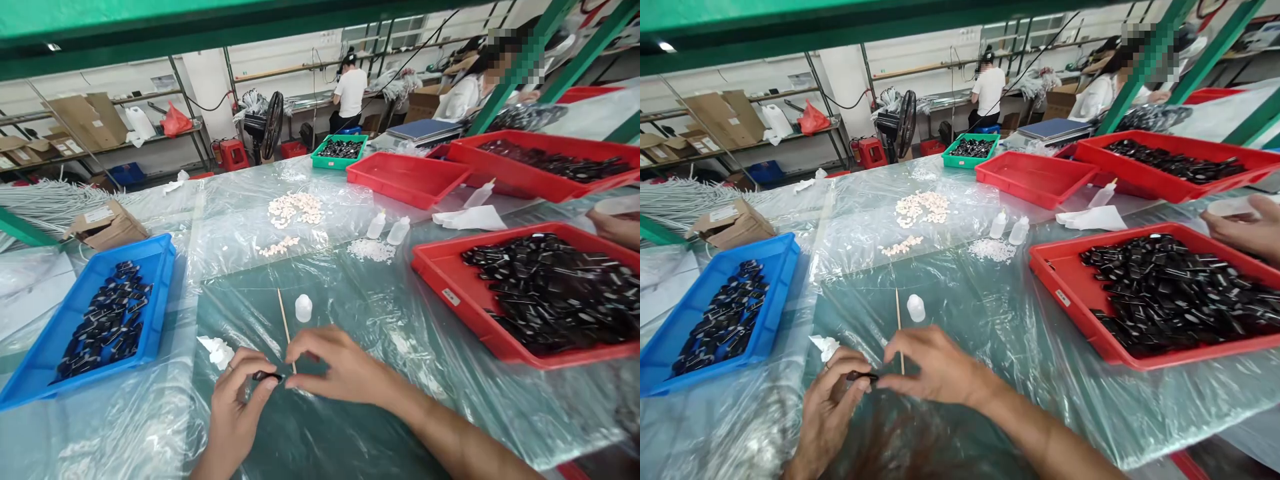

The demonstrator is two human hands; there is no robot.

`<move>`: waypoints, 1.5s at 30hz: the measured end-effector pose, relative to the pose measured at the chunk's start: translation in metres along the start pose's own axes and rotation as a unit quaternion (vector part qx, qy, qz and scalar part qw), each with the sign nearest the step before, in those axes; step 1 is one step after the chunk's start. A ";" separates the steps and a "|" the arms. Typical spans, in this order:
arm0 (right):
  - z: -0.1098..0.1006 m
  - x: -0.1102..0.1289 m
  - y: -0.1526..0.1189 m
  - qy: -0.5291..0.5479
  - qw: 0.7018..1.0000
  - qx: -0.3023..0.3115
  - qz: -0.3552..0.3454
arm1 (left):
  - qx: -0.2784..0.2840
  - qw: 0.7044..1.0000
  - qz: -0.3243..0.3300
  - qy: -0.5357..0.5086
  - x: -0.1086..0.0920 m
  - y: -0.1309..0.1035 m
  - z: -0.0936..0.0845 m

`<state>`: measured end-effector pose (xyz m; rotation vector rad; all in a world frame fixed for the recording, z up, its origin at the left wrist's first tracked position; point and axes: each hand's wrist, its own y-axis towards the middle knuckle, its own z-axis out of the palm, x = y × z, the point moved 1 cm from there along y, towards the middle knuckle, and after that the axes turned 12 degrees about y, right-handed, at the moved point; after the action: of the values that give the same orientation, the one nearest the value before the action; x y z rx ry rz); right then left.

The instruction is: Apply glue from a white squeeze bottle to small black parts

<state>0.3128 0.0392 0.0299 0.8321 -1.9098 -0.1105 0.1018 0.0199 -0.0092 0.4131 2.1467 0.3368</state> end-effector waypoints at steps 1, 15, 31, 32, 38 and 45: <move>-0.006 -0.008 0.000 0.001 0.999 -0.032 0.016 | -0.008 1.000 -0.014 -0.007 0.002 0.000 0.000; -0.015 -0.119 -0.003 0.095 0.974 -0.060 0.198 | 0.110 0.993 0.023 -0.023 0.008 -0.006 -0.003; 0.001 -0.052 -0.002 0.251 0.949 -0.138 0.131 | 0.115 0.992 0.040 0.035 0.012 -0.001 -0.011; 0.002 -0.045 -0.002 0.242 0.953 -0.137 0.121 | 0.092 0.995 0.028 0.031 0.014 0.000 -0.012; 0.011 -0.026 -0.005 0.212 0.963 -0.136 0.093 | 0.031 0.991 0.109 0.072 0.010 0.007 -0.019; 0.013 -0.024 -0.007 0.215 0.957 -0.158 0.119 | 0.021 0.983 0.156 0.091 0.010 0.008 -0.020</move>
<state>0.3118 0.0445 0.0027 0.3680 -1.5131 -0.0766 0.0813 0.0294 -0.0028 0.7722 2.2697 0.5242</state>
